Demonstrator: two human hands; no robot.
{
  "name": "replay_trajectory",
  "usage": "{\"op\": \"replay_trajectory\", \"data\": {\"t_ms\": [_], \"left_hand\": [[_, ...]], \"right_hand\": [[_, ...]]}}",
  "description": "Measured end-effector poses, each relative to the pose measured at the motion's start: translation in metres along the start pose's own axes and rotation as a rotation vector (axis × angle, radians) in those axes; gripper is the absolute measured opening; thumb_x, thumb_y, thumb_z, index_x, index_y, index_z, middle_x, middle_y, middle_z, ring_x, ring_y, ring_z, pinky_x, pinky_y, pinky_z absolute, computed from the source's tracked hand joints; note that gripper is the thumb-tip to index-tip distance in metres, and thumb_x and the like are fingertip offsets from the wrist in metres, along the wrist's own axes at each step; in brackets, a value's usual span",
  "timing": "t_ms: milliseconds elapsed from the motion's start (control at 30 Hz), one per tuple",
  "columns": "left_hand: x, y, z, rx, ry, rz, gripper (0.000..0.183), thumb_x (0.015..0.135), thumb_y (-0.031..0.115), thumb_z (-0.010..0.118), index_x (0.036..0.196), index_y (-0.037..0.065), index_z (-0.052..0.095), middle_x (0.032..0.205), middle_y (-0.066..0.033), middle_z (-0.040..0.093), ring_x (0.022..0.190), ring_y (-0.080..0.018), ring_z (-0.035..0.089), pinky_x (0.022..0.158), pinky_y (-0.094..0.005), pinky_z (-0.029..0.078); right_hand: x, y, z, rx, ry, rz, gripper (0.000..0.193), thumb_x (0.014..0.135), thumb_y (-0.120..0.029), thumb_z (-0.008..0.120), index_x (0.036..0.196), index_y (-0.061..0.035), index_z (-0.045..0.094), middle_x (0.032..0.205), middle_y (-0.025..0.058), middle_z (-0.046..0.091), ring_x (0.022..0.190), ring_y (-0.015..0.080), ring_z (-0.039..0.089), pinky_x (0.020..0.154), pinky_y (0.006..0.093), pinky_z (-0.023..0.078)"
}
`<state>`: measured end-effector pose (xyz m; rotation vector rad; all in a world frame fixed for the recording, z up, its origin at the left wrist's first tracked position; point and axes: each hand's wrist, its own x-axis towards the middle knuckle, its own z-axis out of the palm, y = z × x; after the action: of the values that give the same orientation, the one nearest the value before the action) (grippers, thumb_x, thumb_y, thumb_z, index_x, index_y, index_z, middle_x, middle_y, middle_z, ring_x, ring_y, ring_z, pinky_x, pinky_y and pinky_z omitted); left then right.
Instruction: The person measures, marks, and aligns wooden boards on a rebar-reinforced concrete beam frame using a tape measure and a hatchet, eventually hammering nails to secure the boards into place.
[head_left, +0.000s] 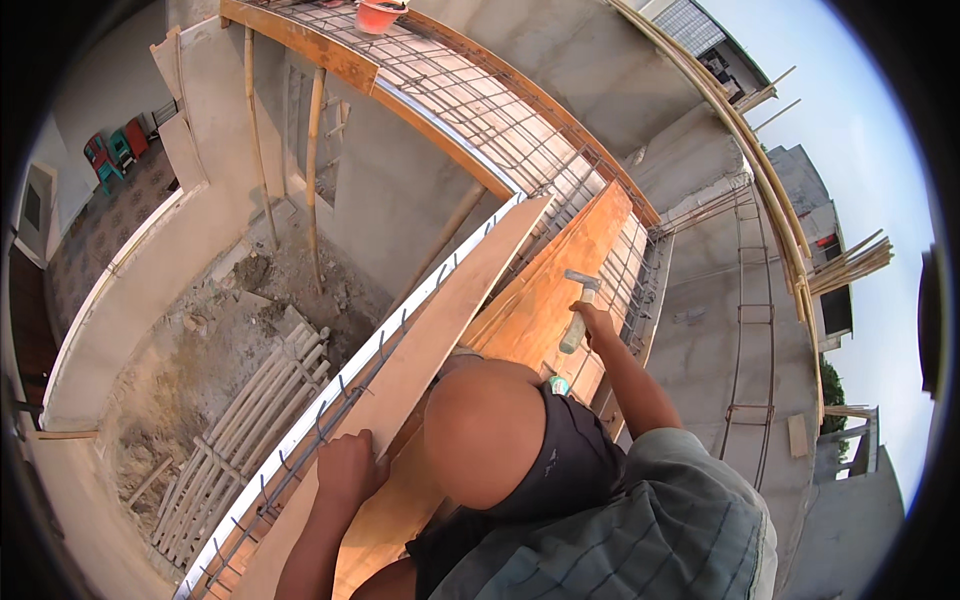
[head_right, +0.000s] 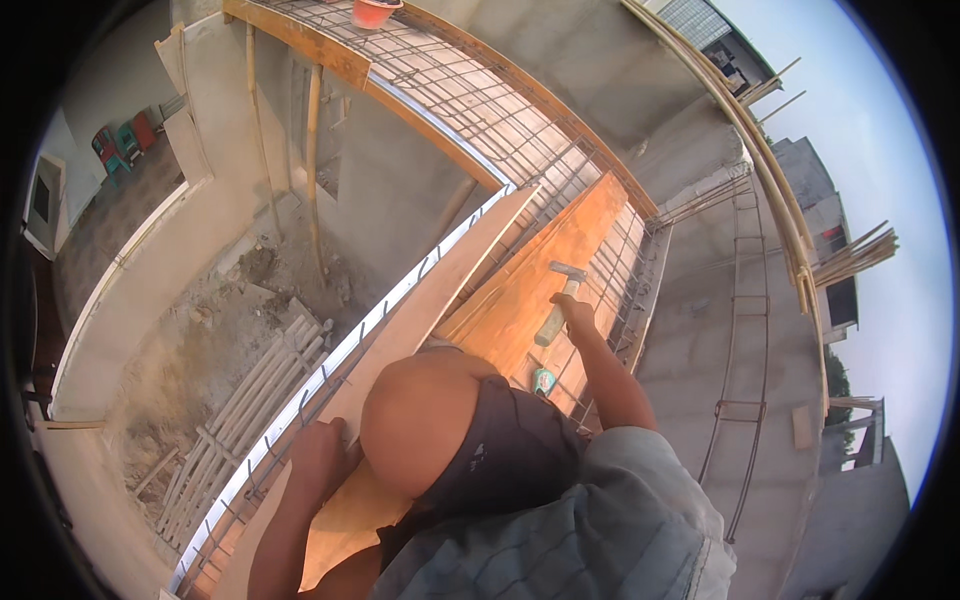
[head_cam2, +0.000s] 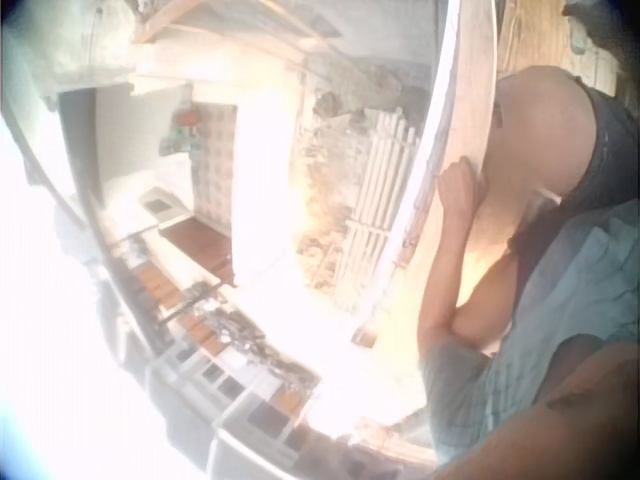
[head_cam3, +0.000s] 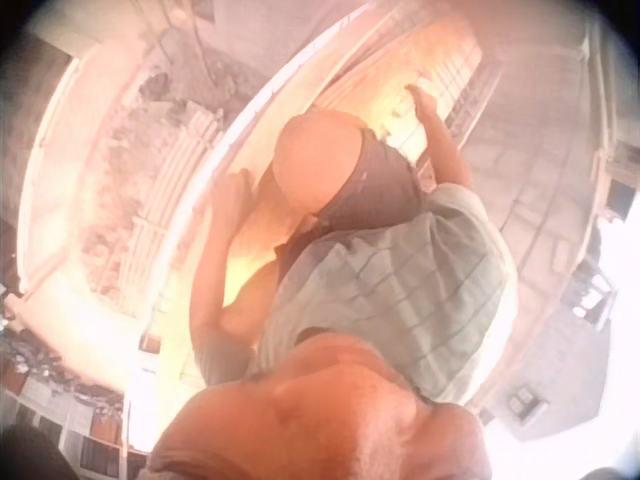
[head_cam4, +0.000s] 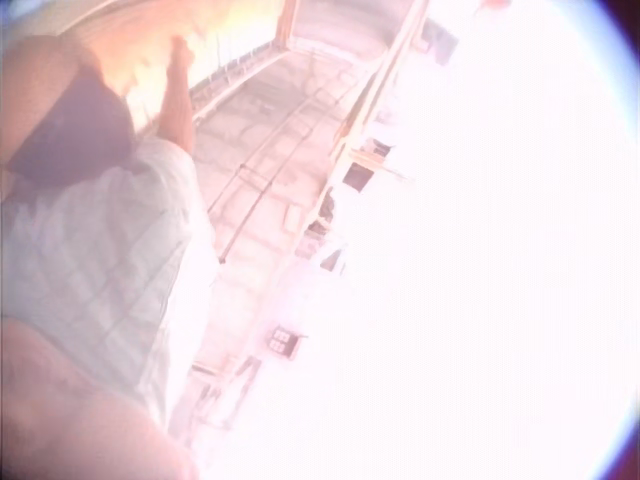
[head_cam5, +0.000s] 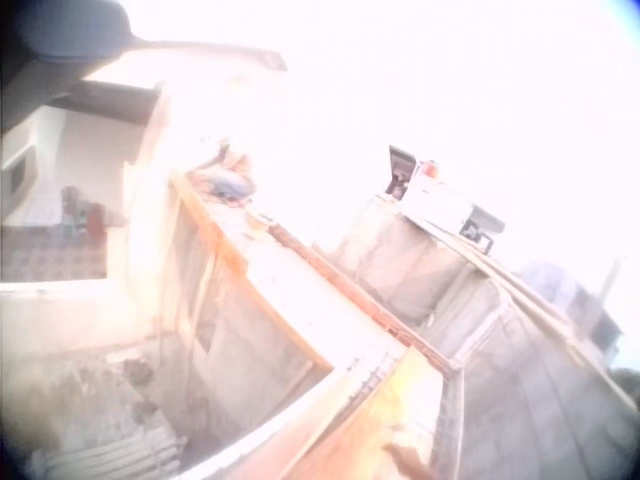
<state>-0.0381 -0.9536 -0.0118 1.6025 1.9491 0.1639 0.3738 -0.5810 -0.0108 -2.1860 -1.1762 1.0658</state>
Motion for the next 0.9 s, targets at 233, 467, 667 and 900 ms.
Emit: {"op": "replay_trajectory", "data": {"t_ms": [233, 467, 667, 900], "left_hand": [[-0.005, -0.002, 0.006, -0.093, 0.149, 0.062, 0.034, 0.081, 0.033, 0.074, 0.083, 0.0, 0.068, 0.077, -0.0206, 0.07, 0.073, -0.0359, 0.071, 0.069, -0.0453, 0.057], [-0.009, -0.016, -0.004, -0.138, 0.121, 0.06, 0.031, 0.083, 0.03, 0.068, 0.084, -0.001, 0.07, 0.084, -0.0252, 0.07, 0.084, -0.0405, 0.069, 0.08, -0.0509, 0.055], [-0.006, -0.022, 0.006, -0.163, 0.136, 0.053, 0.033, 0.08, 0.033, 0.069, 0.084, 0.001, 0.071, 0.082, -0.0244, 0.07, 0.083, -0.0406, 0.069, 0.08, -0.0499, 0.056], [0.001, -0.005, -0.001, -0.182, 0.041, -0.004, 0.033, 0.08, 0.031, 0.069, 0.09, 0.0, 0.07, 0.08, -0.0229, 0.07, 0.079, -0.0386, 0.071, 0.076, -0.0476, 0.057]], "right_hand": [[-0.041, -0.038, 0.027, -1.07, -0.078, -0.154, 0.047, 0.062, -0.04, 0.076, 0.094, -0.0063, 0.077, 0.099, 0.012, 0.073, 0.098, 0.0278, 0.07, 0.083, 0.0377, 0.052], [-0.054, -0.079, 0.041, -1.474, -0.126, -0.315, 0.049, 0.063, -0.034, 0.074, 0.104, -0.0072, 0.076, 0.106, 0.0141, 0.074, 0.105, 0.0291, 0.07, 0.087, 0.0377, 0.053], [-0.064, -0.115, 0.056, -1.879, -0.209, -0.609, 0.039, 0.055, -0.023, 0.079, 0.089, -0.0048, 0.078, 0.091, 0.0173, 0.074, 0.089, 0.0325, 0.073, 0.076, 0.0411, 0.055], [0.017, -0.14, 0.031, -1.979, -0.397, -0.683, 0.039, 0.054, -0.027, 0.081, 0.085, -0.0039, 0.078, 0.091, 0.0195, 0.074, 0.089, 0.0345, 0.072, 0.075, 0.0448, 0.055]]}}
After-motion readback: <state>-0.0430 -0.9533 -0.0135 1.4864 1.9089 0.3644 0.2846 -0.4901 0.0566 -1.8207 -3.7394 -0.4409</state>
